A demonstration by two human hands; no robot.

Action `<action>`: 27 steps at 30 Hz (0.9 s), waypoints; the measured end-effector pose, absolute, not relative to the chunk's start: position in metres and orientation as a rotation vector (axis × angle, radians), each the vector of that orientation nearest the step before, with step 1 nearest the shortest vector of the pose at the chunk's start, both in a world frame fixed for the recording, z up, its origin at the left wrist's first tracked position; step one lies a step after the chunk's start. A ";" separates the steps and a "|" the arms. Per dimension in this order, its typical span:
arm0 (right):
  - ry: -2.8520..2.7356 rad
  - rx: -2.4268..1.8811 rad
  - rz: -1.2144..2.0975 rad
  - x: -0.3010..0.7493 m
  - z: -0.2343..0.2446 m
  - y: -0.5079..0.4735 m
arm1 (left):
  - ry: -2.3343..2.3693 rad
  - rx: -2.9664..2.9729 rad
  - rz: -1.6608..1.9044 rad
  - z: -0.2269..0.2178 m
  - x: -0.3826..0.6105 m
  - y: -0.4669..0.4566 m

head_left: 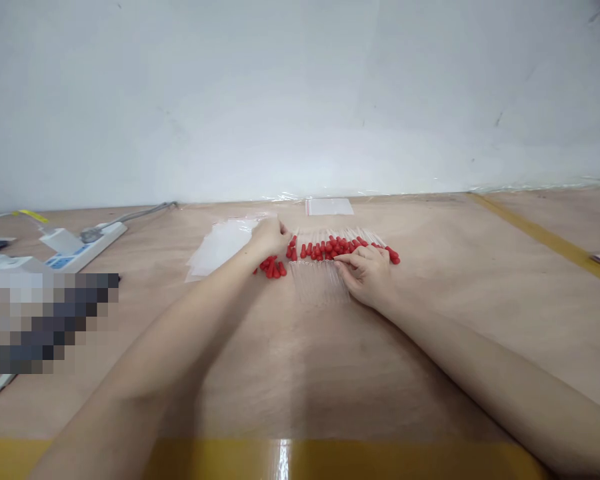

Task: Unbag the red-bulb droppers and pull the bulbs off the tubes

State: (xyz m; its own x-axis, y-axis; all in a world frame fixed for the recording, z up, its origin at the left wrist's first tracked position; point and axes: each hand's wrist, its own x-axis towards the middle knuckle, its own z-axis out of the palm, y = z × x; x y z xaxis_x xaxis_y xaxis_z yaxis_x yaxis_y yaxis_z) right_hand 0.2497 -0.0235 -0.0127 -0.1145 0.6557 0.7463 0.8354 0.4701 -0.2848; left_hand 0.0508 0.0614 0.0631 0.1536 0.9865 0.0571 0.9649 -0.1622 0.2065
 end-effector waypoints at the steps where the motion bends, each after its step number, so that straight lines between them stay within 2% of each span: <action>1: -1.840 -1.250 -0.242 0.250 -0.013 -0.024 | 1.972 2.294 0.304 0.065 0.046 0.060; 5: -1.846 -1.235 -0.223 0.248 -0.014 -0.025 | 2.004 2.340 0.351 0.062 0.038 0.060; 11: -1.874 -1.233 -0.246 0.248 -0.014 -0.027 | 1.969 2.371 0.199 0.044 0.066 0.078; 16: -1.878 -1.251 -0.233 0.249 -0.012 -0.027 | 2.006 2.370 0.177 0.050 0.072 0.077; 19: -1.814 -1.263 -0.305 0.248 -0.009 -0.030 | 1.971 2.478 0.330 0.056 0.057 0.055; 21: -1.789 -1.265 -0.404 0.246 -0.007 -0.033 | 1.795 2.678 0.572 0.053 0.043 0.033; 27: -2.080 -1.083 -0.506 0.242 -0.005 -0.040 | 1.264 2.966 0.897 0.019 0.008 -0.018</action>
State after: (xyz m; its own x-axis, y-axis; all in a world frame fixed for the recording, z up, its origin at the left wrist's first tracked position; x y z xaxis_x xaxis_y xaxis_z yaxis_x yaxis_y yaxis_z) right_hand 0.2417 -0.0403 -0.0046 -0.3826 0.5370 0.7518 0.8222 0.5690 0.0120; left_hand 0.0084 -0.0176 0.0190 0.5757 0.6078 0.5470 0.7169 -0.6969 0.0198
